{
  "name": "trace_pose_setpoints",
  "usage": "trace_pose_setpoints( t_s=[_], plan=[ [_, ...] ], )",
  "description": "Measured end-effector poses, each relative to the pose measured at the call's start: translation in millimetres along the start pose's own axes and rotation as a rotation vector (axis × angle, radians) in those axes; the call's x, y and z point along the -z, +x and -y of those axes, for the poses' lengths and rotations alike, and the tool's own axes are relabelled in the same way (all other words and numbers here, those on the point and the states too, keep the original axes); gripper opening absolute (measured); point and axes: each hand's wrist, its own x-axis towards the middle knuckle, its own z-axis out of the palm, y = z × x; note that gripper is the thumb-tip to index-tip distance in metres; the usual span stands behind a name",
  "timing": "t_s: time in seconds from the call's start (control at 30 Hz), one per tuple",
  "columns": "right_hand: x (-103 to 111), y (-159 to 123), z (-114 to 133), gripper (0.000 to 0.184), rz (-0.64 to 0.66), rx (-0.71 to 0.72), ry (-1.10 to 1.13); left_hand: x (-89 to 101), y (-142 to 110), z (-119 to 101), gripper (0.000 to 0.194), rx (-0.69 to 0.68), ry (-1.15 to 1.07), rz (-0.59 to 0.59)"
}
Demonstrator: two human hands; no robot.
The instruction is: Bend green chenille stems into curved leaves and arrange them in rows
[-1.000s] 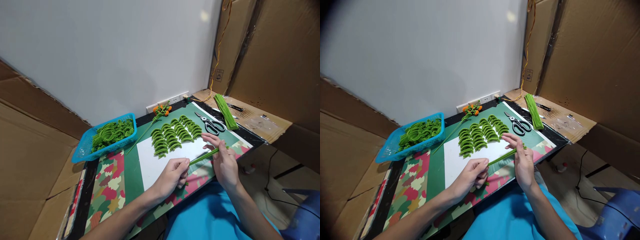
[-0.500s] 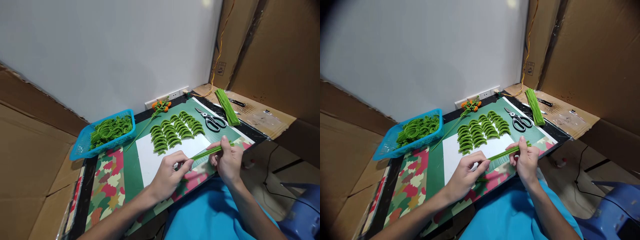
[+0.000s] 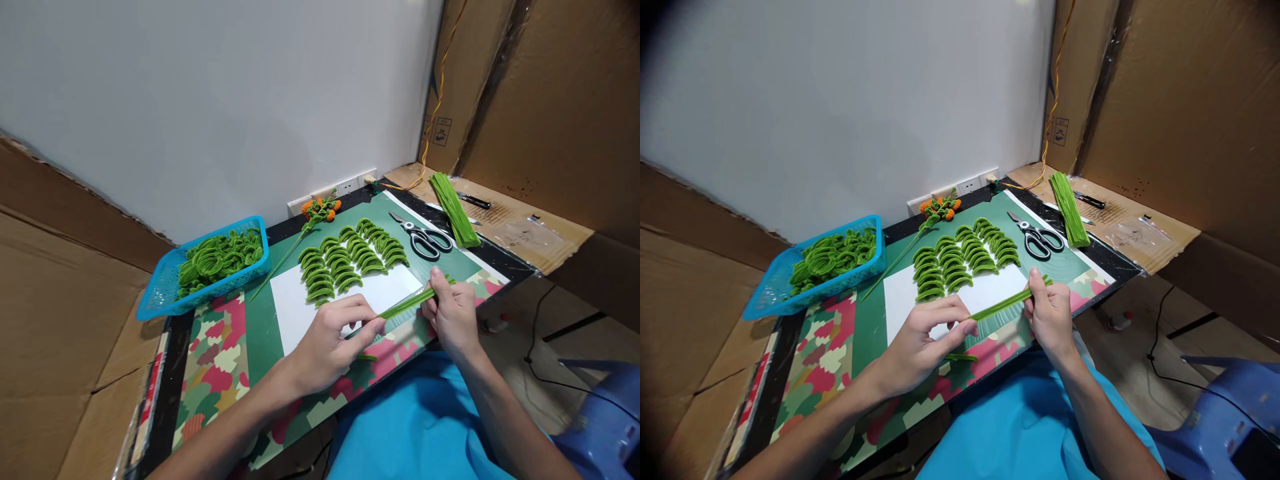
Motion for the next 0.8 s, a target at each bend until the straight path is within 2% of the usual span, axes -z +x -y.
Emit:
trace_pose_setpoints(
  t_s=[0.13, 0.33, 0.43, 0.53, 0.7, 0.8],
  plan=[
    [1, 2, -1, 0.073, -0.05, -0.033, -0.035, -2.0, -2, 6, 0.024, -0.002, 0.164, 0.061],
    [1, 3, -2, 0.076, -0.042, -0.034, -0.089, -4.2, -3, 16, 0.028, -0.248, 0.652, 0.033],
    [1, 2, -3, 0.076, -0.042, -0.037, -0.099, -5.3, -3, 20, 0.031, -0.338, 0.801, 0.032],
    [1, 1, -4, 0.076, -0.095, -0.008, -0.089, -7.3, -4, 21, 0.029, -0.331, 0.754, 0.013],
    [0, 1, -3, 0.074, -0.073, 0.021, -0.038, -9.3, -6, 18, 0.025, -0.161, 0.515, -0.008],
    [1, 0, -3, 0.073, -0.085, 0.018, -0.043, -7.8, -6, 15, 0.027, -0.112, 0.45, 0.004]
  ],
)
